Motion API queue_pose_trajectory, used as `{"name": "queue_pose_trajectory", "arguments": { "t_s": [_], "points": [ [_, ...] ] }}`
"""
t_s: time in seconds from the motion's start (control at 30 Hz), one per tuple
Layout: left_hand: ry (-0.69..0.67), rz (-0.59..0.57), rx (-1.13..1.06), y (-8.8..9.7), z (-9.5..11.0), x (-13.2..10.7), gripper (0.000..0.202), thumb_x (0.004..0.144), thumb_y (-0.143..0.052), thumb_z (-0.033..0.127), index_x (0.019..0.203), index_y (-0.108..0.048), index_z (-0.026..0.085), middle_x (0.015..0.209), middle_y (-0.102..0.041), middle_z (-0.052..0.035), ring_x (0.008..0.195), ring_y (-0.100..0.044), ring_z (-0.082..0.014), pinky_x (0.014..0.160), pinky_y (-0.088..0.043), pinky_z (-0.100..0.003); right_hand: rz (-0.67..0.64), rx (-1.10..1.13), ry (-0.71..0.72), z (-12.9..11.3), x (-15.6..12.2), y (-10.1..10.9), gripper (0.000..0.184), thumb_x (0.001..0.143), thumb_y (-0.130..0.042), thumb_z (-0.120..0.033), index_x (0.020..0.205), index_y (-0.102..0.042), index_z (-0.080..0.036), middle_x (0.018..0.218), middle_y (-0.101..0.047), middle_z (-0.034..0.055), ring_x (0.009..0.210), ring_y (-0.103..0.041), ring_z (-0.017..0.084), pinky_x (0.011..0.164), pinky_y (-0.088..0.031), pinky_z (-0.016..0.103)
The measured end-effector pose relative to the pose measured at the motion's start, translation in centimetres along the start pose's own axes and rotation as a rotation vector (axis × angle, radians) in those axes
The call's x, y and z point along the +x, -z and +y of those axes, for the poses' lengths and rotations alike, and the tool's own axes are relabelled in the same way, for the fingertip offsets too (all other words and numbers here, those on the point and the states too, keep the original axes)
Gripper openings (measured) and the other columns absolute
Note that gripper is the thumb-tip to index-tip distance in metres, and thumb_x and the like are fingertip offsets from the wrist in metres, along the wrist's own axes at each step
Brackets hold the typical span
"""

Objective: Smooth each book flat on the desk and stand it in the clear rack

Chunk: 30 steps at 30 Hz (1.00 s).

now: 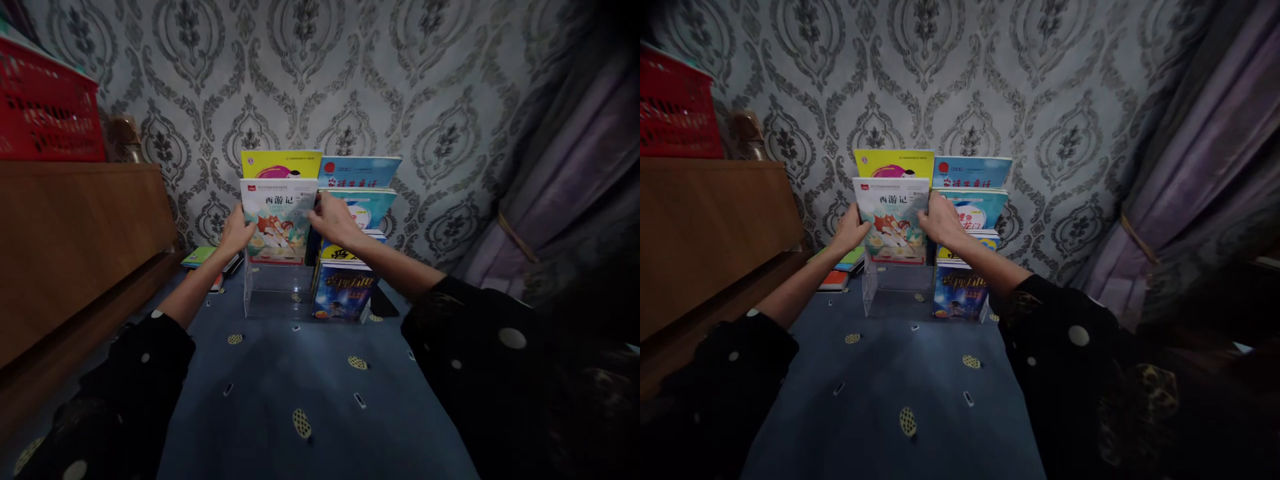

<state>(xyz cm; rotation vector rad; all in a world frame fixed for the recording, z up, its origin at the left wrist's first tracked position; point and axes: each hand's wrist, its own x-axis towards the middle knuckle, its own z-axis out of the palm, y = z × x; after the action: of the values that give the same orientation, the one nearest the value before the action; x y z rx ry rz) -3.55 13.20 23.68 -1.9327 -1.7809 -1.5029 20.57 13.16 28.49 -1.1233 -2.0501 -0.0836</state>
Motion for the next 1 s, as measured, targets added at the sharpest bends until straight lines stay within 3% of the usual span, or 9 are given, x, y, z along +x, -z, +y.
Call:
{"name": "queue_pose_trajectory", "arguments": {
  "t_s": [0.27,0.57,0.83,1.0],
  "points": [
    [-0.007,-0.002,0.116,-0.4,0.2,-0.9,0.040,0.082,-0.053,0.019,0.120,-0.042,0.014,0.116,-0.063,-0.0160,0.111,-0.063,-0.0310,0.097,-0.049,-0.045,-0.020,-0.042,-0.055,-0.2,-0.9,0.2,0.038,0.085,-0.050,-0.016,0.122,-0.056,-0.010,0.096,-0.074,0.0137,0.090,-0.069,0.028,0.082,-0.053,0.038],
    [0.006,-0.016,0.116,-0.9,0.1,-1.0,0.021,0.085,-0.051,0.018,0.106,-0.049,0.018,0.111,-0.064,-0.0161,0.108,-0.064,-0.0319,0.092,-0.050,-0.043,-0.046,0.002,-0.050,-0.1,-1.6,-0.1,0.037,0.086,-0.051,-0.015,0.122,-0.055,-0.011,0.102,-0.074,0.0141,0.093,-0.070,0.026,0.083,-0.051,0.033],
    [0.001,-0.050,-0.044,-1.4,-1.8,0.0,0.023,0.081,-0.056,0.021,0.104,-0.055,0.018,0.110,-0.067,-0.0136,0.108,-0.064,-0.0303,0.095,-0.050,-0.042,-0.080,0.058,-0.070,0.0,-1.6,-0.8,0.040,0.087,-0.052,-0.017,0.127,-0.053,-0.009,0.104,-0.075,0.0142,0.092,-0.071,0.024,0.082,-0.051,0.032],
    [-0.023,-0.144,-0.254,-1.3,-3.0,1.3,0.030,0.076,-0.058,0.024,0.104,-0.060,0.016,0.105,-0.073,-0.0096,0.098,-0.068,-0.0267,0.090,-0.055,-0.040,-0.082,0.096,-0.102,0.3,-1.9,-1.7,0.039,0.085,-0.053,-0.017,0.124,-0.054,-0.011,0.099,-0.075,0.0112,0.093,-0.071,0.024,0.080,-0.051,0.031]
  ]
}}
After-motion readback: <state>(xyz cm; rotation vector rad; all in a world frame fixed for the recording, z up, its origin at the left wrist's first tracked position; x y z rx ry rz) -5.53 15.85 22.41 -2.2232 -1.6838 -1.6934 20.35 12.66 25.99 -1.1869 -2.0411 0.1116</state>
